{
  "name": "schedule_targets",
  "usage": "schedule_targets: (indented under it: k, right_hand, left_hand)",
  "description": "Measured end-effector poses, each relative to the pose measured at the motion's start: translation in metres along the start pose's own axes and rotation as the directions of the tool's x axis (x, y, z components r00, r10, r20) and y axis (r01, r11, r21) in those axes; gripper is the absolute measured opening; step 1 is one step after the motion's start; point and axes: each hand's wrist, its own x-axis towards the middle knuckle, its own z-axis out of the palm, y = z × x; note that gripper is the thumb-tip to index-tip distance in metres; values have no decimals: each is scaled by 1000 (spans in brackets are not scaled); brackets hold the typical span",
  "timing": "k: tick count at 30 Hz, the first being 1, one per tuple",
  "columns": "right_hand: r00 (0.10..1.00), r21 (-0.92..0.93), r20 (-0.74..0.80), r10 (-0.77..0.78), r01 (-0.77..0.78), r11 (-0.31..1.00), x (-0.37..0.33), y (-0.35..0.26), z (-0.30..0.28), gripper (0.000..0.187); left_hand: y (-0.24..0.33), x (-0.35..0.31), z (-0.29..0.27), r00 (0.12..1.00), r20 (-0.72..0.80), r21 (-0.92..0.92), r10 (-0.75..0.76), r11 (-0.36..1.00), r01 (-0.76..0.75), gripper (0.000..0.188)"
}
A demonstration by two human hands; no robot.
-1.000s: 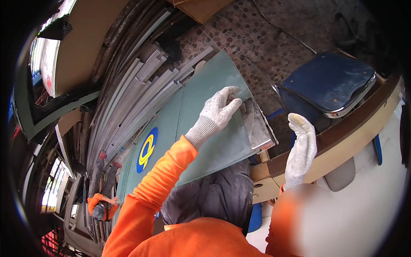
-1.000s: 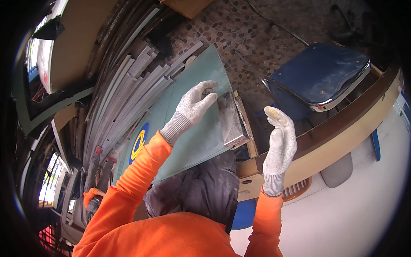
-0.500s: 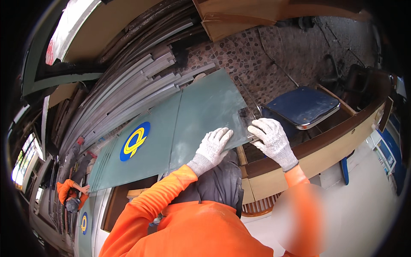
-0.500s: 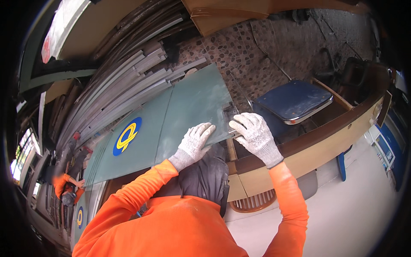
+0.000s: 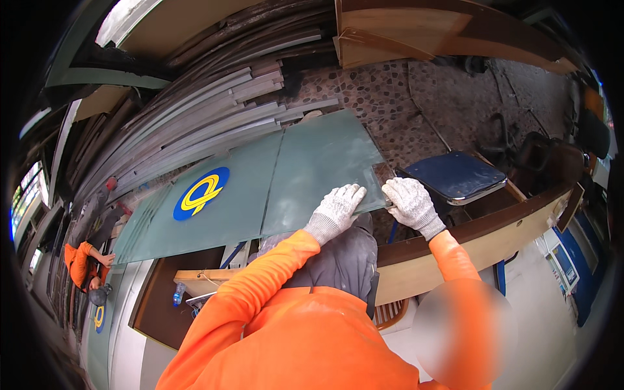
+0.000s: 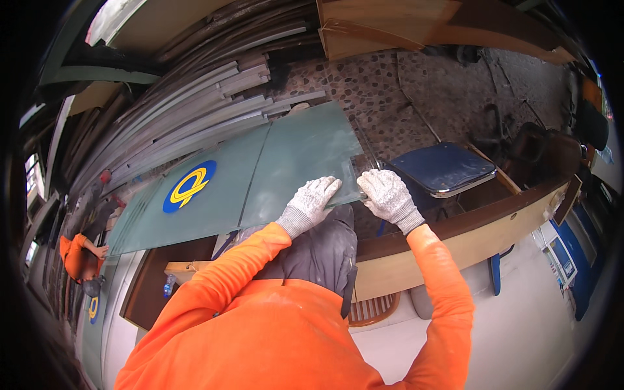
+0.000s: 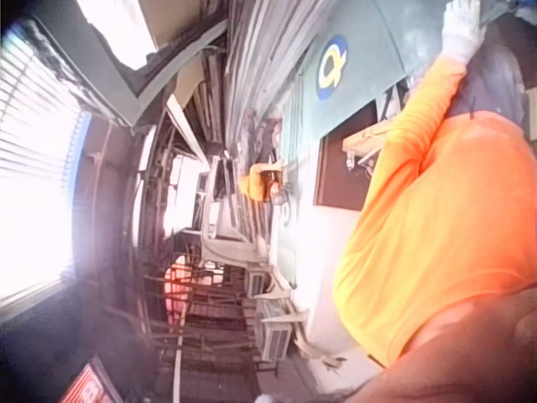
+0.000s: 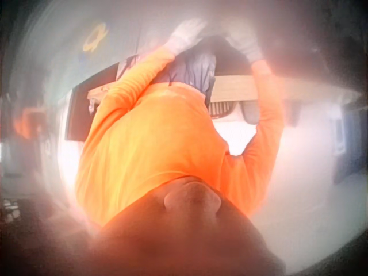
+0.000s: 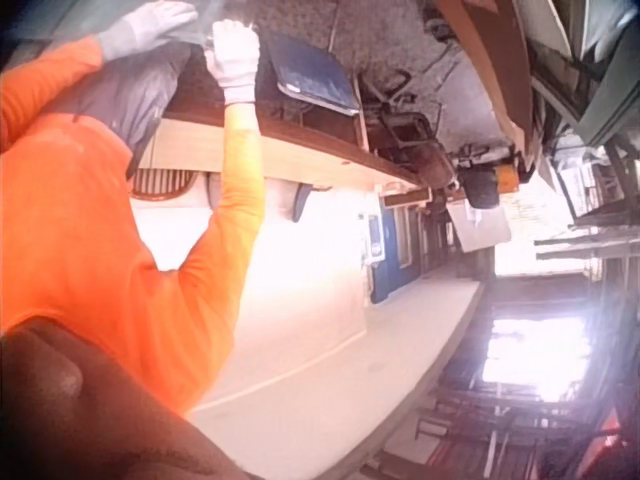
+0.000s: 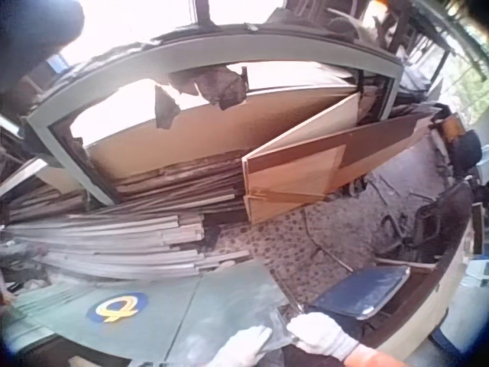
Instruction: The person sands the edges of a large glass pane, then attaches metal corner brackets and a long metal frame piece to the glass. A coworker assists by holding the frame and handing over parts.
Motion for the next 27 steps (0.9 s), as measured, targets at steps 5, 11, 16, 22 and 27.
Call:
schedule_targets:
  k: [5,11,16,22,27]
  right_hand:
    - [999,68,-35,33,-31,997,-3,-2,6,66]
    - [984,148,165,68,-93,985,5,-16,-21,78]
    - [954,199,300,5,-67,978,14,-13,-28,84]
    - [833,579,346,433,-552,600,42,33,-16,68]
    - [853,527,453,257,-489,695,81,12,-38,80]
  left_hand:
    - [1,-2,9,998,29,-11,-52,999,53,62]
    - [5,-11,18,995,0,10,-97,995,97,63]
    - [6,-31,1,978,-7,44,-211,977,211,63]
    - [-35,-97,-6,915,-244,74,-320,935,346,52]
    - [-55,-122,-8,865,-262,62,-427,888,456,47]
